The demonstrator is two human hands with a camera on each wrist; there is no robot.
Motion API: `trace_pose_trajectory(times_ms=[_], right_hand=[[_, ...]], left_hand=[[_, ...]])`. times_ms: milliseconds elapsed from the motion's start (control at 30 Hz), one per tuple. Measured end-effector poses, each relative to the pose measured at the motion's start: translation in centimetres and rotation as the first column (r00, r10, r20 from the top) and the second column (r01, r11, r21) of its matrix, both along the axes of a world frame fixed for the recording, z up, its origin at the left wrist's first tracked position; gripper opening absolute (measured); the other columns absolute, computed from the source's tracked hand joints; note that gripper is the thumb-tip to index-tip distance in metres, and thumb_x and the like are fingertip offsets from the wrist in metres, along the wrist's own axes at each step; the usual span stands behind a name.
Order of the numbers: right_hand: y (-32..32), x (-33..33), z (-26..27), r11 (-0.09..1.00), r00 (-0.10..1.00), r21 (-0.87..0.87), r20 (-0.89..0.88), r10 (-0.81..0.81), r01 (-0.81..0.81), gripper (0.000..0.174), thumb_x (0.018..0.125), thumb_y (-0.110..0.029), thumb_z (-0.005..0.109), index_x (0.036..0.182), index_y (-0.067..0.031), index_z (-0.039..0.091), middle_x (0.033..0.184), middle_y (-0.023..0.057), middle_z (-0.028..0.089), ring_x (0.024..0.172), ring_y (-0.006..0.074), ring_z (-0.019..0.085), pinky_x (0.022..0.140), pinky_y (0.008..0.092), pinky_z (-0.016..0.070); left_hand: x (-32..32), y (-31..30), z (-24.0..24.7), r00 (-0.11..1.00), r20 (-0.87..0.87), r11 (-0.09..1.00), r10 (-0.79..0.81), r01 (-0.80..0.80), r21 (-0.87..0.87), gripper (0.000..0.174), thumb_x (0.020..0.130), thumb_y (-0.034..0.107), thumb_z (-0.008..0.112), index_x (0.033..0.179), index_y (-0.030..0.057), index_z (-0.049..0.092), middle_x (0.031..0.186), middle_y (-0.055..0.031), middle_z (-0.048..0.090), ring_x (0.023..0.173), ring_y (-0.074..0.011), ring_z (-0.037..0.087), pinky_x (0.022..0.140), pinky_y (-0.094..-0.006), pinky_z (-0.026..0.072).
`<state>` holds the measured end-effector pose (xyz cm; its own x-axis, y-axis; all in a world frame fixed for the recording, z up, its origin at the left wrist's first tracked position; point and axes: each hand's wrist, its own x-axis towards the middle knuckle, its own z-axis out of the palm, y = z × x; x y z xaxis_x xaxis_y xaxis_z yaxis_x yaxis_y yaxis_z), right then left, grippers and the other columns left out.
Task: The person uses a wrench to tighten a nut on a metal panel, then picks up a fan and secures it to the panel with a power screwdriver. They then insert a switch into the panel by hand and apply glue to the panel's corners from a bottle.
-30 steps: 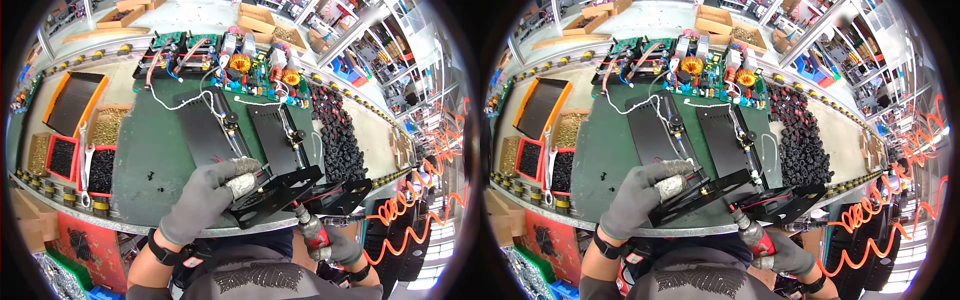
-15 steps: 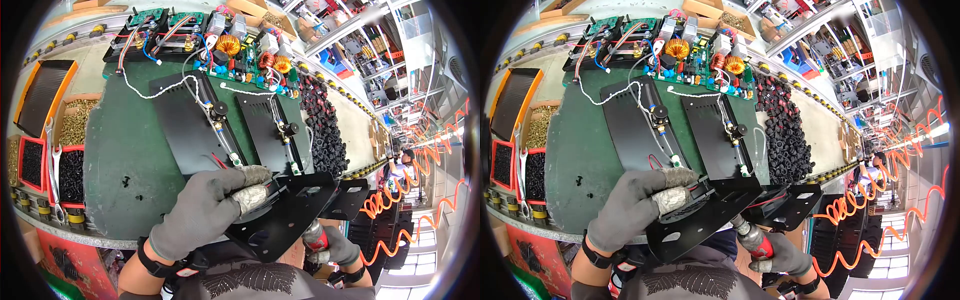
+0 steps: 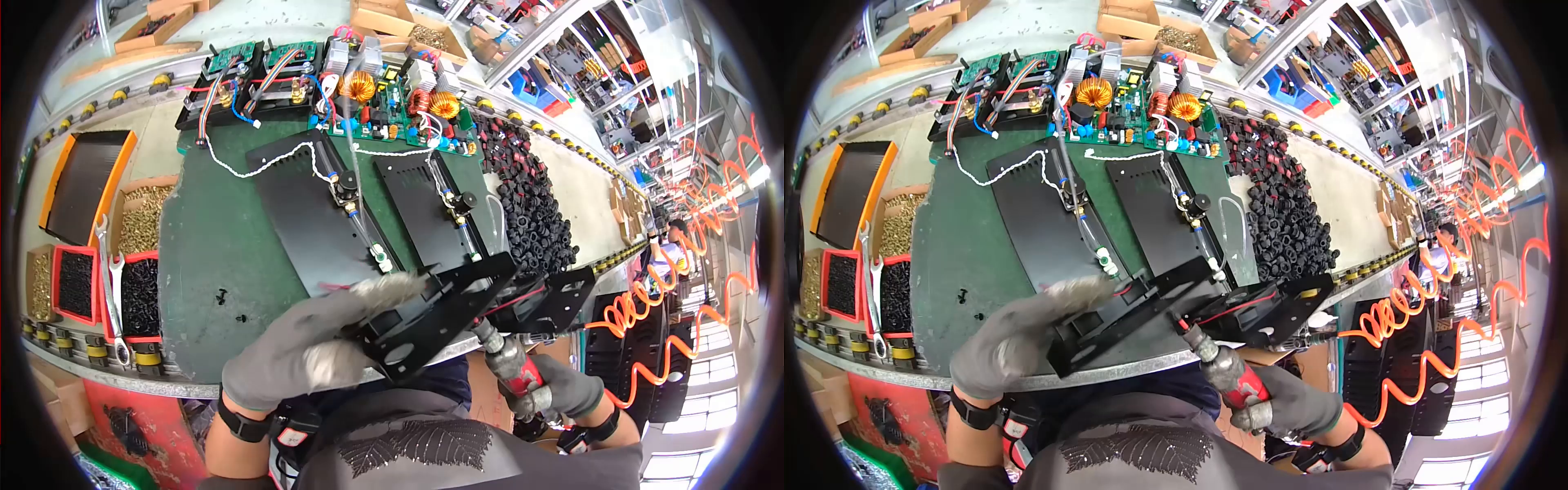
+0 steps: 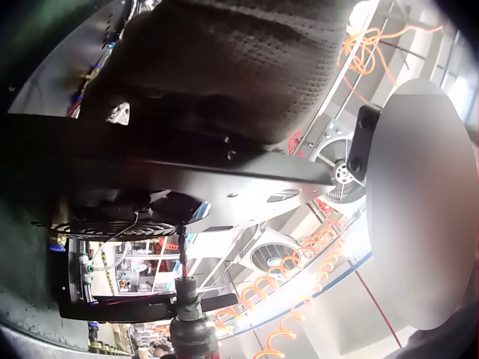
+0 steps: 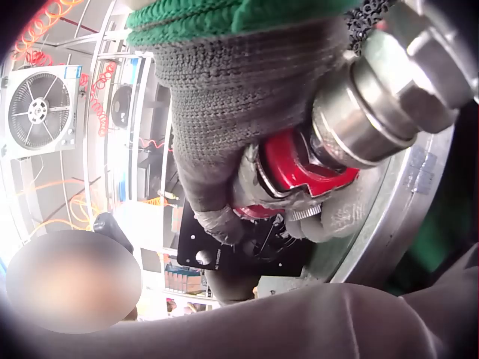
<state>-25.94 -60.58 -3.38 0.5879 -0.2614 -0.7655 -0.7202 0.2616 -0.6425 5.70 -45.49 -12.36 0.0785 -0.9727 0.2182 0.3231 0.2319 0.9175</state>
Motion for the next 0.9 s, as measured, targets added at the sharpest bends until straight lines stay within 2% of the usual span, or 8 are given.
trace_pose_trajectory(times_ms=[67, 200, 400, 567, 667, 700, 767, 900], right_hand=[[0.1, -0.2, 0.0, 1.0, 1.0, 0.022, 0.004, -0.008, 0.008, 0.033, 0.08, -0.016, 0.075, 0.103, 0.001, 0.059, 0.082, 0.003, 0.059, 0.066, 0.0115, 0.057, 0.06, 0.0267, 0.0463], [0.3, -0.5, -0.1, 0.997, 1.0, 0.083, 0.007, 0.004, -0.004, 0.033, 0.084, -0.029, 0.072, 0.097, -0.0004, 0.06, 0.074, 0.0036, 0.06, 0.06, 0.0106, 0.058, 0.053, 0.0255, 0.0454], [1.5, 0.2, -0.5, 0.998, 0.993, 0.05, 0.107, -0.041, 0.036, 0.034, 0.081, -0.03, 0.069, 0.092, 0.0, 0.058, 0.069, 0.009, 0.061, 0.055, 0.0153, 0.06, 0.048, 0.0272, 0.0475], [2.0, -1.2, -1.8, 0.987, 0.978, 0.151, 0.191, -0.082, 0.054, 0.036, 0.08, -0.033, 0.069, 0.095, -0.0017, 0.058, 0.068, 0.0081, 0.06, 0.055, 0.0163, 0.06, 0.048, 0.0272, 0.0464], [2.2, -2.0, -2.4, 0.993, 0.967, 0.092, 0.235, -0.096, 0.076, 0.036, 0.078, -0.029, 0.068, 0.098, -0.0019, 0.057, 0.07, 0.0079, 0.06, 0.058, 0.0172, 0.061, 0.051, 0.0283, 0.0479], [1.9, -2.3, -2.9, 0.997, 0.975, 0.058, 0.218, -0.054, 0.042, 0.036, 0.076, -0.028, 0.068, 0.098, -0.0019, 0.057, 0.07, 0.0078, 0.06, 0.058, 0.0169, 0.061, 0.051, 0.0282, 0.0477], [1.3, -2.8, -4.6, 0.998, 0.96, -0.045, 0.277, 0.049, -0.038, 0.037, 0.075, -0.028, 0.069, 0.098, -0.0021, 0.057, 0.069, 0.0078, 0.06, 0.058, 0.0167, 0.061, 0.051, 0.0281, 0.0474], [0.8, -1.6, -3.8, 0.992, 0.976, 0.123, 0.219, -0.015, -0.012, 0.045, 0.076, -0.042, 0.067, 0.096, -0.0029, 0.058, 0.07, 0.0099, 0.061, 0.056, 0.017, 0.06, 0.05, 0.0278, 0.0467]], left_hand=[[-0.6, 0.8, 1.0, 0.951, 0.302, 0.998, 0.068, -0.061, -0.034, 0.056, 0.085, 0.035, 0.076, 0.127, 0.0003, 0.062, 0.123, -0.0169, 0.064, 0.112, -0.026, 0.061, 0.1, -0.035, 0.0445], [-6.2, -0.3, -1.7, 0.837, 0.216, 0.847, 0.503, -0.526, 0.068, 0.035, 0.08, 0.012, 0.081, 0.111, 0.0006, 0.07, 0.098, -0.01, 0.07, 0.089, -0.0172, 0.067, 0.079, -0.0278, 0.0528], [-6.9, -0.4, -0.4, 0.877, 0.06, 0.86, 0.477, -0.48, 0.175, 0.032, 0.087, 0.008, 0.075, 0.115, -0.0039, 0.065, 0.098, -0.0034, 0.07, 0.089, -0.0096, 0.063, 0.081, -0.0252, 0.0507], [-6.6, 0.2, -1.0, 0.843, 0.267, 0.836, 0.468, -0.52, 0.176, 0.036, 0.09, 0.011, 0.072, 0.121, -0.0034, 0.061, 0.108, -0.0076, 0.069, 0.095, -0.0122, 0.062, 0.088, -0.0263, 0.0492], [-6.5, 3.8, -0.5, 0.642, 0.307, 0.709, 0.703, -0.666, -0.233, 0.037, 0.094, 0.019, 0.064, 0.124, -0.0037, 0.059, 0.125, -0.0137, 0.061, 0.106, -0.0142, 0.058, 0.092, -0.0319, 0.0477], [-6.0, 5.4, -1.6, 0.537, 0.295, 0.575, 0.79, -0.817, -0.051, 0.044, 0.099, 0.031, 0.057, 0.125, -0.0052, 0.058, 0.114, -0.0107, 0.066, 0.098, -0.0175, 0.063, 0.089, -0.0314, 0.0496], [-4.1, 8.4, -3.4, 0.339, 0.466, 0.313, 0.817, -0.94, 0.136, 0.034, 0.095, 0.02, 0.064, 0.119, -0.0037, 0.063, 0.105, -0.0079, 0.068, 0.09, -0.0149, 0.063, 0.083, -0.0279, 0.0511], [-4.8, 8.1, -4.3, 0.228, 0.854, 0.38, 0.468, -0.924, 0.038, 0.031, 0.083, 0.012, 0.076, 0.112, 0.0012, 0.069, 0.096, -0.0074, 0.069, 0.082, -0.016, 0.065, 0.076, -0.0274, 0.0522]])
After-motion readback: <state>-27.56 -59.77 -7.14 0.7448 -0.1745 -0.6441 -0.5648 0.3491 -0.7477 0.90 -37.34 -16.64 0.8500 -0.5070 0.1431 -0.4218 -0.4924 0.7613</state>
